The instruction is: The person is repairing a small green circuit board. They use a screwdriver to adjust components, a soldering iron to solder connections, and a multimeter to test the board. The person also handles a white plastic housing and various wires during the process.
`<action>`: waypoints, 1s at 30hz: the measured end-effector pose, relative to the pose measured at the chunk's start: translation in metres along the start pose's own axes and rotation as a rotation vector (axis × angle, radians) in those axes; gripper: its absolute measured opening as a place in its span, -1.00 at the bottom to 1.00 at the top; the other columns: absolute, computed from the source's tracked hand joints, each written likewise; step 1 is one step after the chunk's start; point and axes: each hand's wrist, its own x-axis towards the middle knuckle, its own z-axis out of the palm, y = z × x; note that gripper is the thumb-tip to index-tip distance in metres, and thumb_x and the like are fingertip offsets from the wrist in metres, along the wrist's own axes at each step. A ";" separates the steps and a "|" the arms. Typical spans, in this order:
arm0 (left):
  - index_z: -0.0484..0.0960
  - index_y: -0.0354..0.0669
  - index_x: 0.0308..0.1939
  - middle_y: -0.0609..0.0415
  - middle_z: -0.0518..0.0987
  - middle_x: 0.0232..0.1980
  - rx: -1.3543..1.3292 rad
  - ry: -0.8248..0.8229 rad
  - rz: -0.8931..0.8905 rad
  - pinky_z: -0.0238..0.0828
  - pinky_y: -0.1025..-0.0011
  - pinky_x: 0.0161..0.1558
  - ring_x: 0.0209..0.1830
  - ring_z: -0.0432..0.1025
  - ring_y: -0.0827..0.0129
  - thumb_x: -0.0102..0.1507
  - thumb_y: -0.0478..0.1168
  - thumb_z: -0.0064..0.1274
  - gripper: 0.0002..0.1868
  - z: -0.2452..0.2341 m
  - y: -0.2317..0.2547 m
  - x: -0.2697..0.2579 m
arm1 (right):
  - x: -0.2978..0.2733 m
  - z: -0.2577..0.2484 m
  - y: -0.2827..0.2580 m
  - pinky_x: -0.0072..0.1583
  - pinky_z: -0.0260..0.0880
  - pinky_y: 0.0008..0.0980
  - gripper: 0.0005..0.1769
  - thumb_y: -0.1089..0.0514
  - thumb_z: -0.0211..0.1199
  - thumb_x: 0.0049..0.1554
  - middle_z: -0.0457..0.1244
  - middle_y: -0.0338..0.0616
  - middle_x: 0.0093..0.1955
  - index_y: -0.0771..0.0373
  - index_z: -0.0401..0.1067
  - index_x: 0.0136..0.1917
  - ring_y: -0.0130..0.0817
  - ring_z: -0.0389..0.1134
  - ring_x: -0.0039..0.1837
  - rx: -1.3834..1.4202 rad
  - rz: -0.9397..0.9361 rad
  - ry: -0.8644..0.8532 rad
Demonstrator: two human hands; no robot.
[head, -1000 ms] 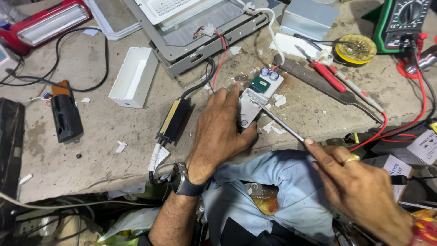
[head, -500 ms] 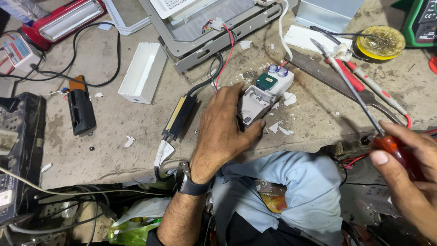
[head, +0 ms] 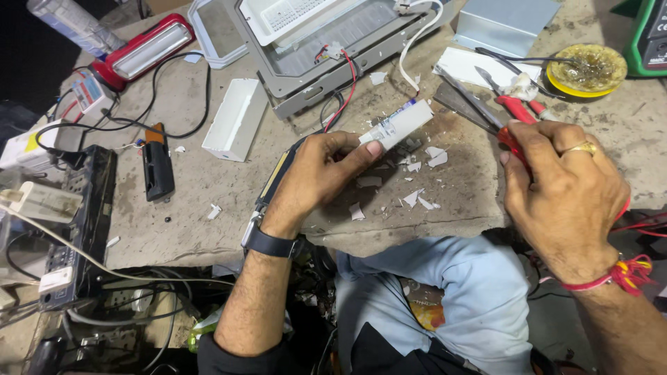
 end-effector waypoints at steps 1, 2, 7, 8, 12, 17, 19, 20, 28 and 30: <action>0.78 -0.21 -0.15 0.24 0.69 -0.40 -0.040 -0.018 0.032 0.47 0.53 -0.32 -0.39 0.49 0.64 0.26 0.21 0.08 -0.47 -0.001 -0.002 0.002 | 0.000 0.003 0.001 0.08 0.39 -0.23 -0.73 0.17 0.48 0.23 0.34 -0.11 0.07 0.19 0.56 0.19 -0.16 0.38 0.08 0.010 -0.004 0.004; 0.77 -0.24 -0.20 0.20 0.63 -0.43 -0.051 -0.014 -0.044 0.38 0.48 -0.35 -0.43 0.42 0.58 0.28 0.22 0.06 -0.45 -0.002 -0.004 0.005 | 0.000 0.005 0.002 0.09 0.39 -0.23 -0.75 0.16 0.48 0.22 0.34 -0.13 0.05 0.18 0.57 0.16 -0.17 0.38 0.08 0.020 -0.009 0.008; 0.78 -0.23 -0.35 0.14 0.66 -0.44 -0.069 0.008 -0.130 0.43 0.53 -0.24 -0.40 0.45 0.58 0.27 0.29 0.04 -0.39 -0.002 -0.011 0.016 | -0.003 0.009 0.006 0.10 0.38 -0.20 -0.79 0.12 0.49 0.19 0.35 -0.16 -0.04 0.17 0.60 0.09 -0.17 0.33 -0.01 0.043 0.007 0.044; 0.78 -0.24 -0.34 0.11 0.64 -0.44 -0.056 0.012 -0.156 0.40 0.49 -0.27 -0.42 0.43 0.54 0.28 0.28 0.03 -0.39 -0.002 -0.011 0.017 | -0.003 0.009 0.008 0.09 0.38 -0.22 -0.79 0.12 0.48 0.20 0.35 -0.17 -0.03 0.16 0.60 0.09 -0.18 0.33 -0.01 0.055 0.007 0.043; 0.77 -0.24 -0.22 0.12 0.67 -0.34 -0.112 0.002 -0.133 0.40 0.46 -0.21 -0.35 0.46 0.56 0.27 0.21 0.09 -0.47 0.000 -0.012 0.015 | -0.005 0.011 0.010 0.06 0.36 -0.27 -0.80 0.10 0.48 0.23 0.36 -0.20 -0.01 0.16 0.60 0.10 -0.20 0.32 0.00 0.087 0.013 0.034; 0.63 -0.22 0.05 0.11 0.67 -0.18 0.000 0.114 0.193 0.52 0.37 -0.13 -0.23 0.55 0.42 0.10 0.04 0.35 -0.44 0.016 -0.008 -0.004 | -0.002 0.010 0.011 0.04 0.36 -0.24 -0.74 0.09 0.50 0.18 0.37 -0.15 0.00 0.22 0.59 0.09 -0.15 0.32 -0.03 0.102 0.007 0.031; 0.63 -0.23 0.08 0.00 0.61 -0.13 0.270 0.210 0.472 0.46 0.30 -0.10 -0.15 0.51 0.24 0.08 -0.01 0.44 -0.40 0.023 -0.010 -0.017 | -0.001 0.006 0.009 0.03 0.35 -0.19 -0.69 0.10 0.51 0.08 0.37 -0.09 -0.01 0.26 0.59 0.06 -0.11 0.32 -0.03 0.116 -0.015 0.029; 0.61 -0.22 0.11 -0.01 0.60 -0.09 0.287 0.239 0.497 0.44 0.28 -0.07 -0.10 0.50 0.20 0.08 -0.01 0.44 -0.38 0.027 -0.012 -0.019 | 0.000 0.003 0.008 0.08 0.35 -0.20 -0.69 0.11 0.49 0.15 0.36 -0.08 0.03 0.29 0.57 0.10 -0.12 0.32 0.02 0.152 -0.021 0.041; 0.27 -0.30 0.41 -0.08 0.58 -0.04 0.266 0.349 0.419 0.44 0.19 0.01 -0.03 0.49 0.11 0.03 -0.02 0.50 0.01 0.040 -0.027 -0.017 | 0.049 0.002 -0.031 0.07 0.34 -0.19 -0.81 0.28 0.35 0.19 0.39 -0.13 0.03 0.32 0.58 0.10 -0.15 0.33 0.03 0.462 -0.303 -0.036; 0.02 -0.34 0.52 -0.08 0.59 -0.05 0.244 0.348 0.449 0.46 0.17 0.01 -0.04 0.50 0.08 0.02 -0.02 0.52 0.22 0.041 -0.030 -0.018 | 0.074 0.022 -0.047 0.16 0.24 -0.17 -0.78 0.15 0.36 0.22 0.37 -0.22 0.06 0.19 0.59 0.13 -0.18 0.31 0.15 0.359 -0.443 -0.115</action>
